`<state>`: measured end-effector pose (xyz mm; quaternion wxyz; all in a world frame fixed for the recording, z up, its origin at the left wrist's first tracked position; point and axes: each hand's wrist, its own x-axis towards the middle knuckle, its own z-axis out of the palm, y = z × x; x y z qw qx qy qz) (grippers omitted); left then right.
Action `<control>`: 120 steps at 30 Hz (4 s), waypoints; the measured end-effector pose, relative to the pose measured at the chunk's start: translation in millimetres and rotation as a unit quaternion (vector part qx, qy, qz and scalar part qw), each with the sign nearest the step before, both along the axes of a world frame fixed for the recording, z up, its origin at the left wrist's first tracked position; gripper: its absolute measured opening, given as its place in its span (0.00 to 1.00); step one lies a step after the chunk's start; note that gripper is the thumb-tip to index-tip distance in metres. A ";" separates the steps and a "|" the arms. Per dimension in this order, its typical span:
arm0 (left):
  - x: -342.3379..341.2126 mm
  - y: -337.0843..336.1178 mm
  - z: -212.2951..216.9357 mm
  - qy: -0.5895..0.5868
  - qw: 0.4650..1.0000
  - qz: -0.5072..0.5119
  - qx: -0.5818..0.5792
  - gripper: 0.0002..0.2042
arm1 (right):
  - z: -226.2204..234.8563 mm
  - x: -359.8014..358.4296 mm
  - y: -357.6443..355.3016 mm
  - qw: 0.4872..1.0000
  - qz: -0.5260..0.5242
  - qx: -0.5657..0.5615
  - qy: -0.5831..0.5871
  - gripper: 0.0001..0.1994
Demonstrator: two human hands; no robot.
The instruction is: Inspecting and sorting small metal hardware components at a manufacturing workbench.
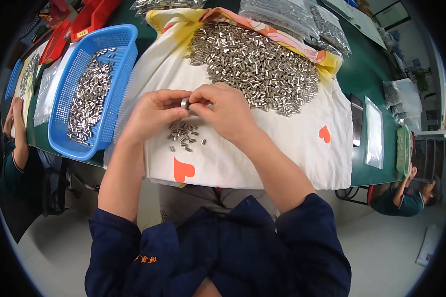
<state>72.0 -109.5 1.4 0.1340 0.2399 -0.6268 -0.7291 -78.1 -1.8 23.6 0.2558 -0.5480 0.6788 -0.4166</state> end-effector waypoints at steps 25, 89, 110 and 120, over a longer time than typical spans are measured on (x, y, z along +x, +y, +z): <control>1.3 -3.8 -3.6 0.063 0.995 0.020 0.070 0.18 | 1.6 3.4 -1.6 0.998 -0.019 -0.052 -0.031 0.06; -1.0 -0.1 -1.0 0.014 1.000 0.012 0.007 0.17 | -6.6 0.6 -1.2 0.997 0.002 -0.070 0.033 0.05; 1.0 -2.9 -0.6 0.035 0.997 0.031 0.067 0.16 | 6.2 -9.0 -12.1 0.995 -0.006 -0.039 0.091 0.04; 0.1 -3.4 -1.1 0.055 0.996 0.016 0.062 0.17 | -1.9 4.7 -2.2 0.998 -0.024 -0.050 -0.036 0.04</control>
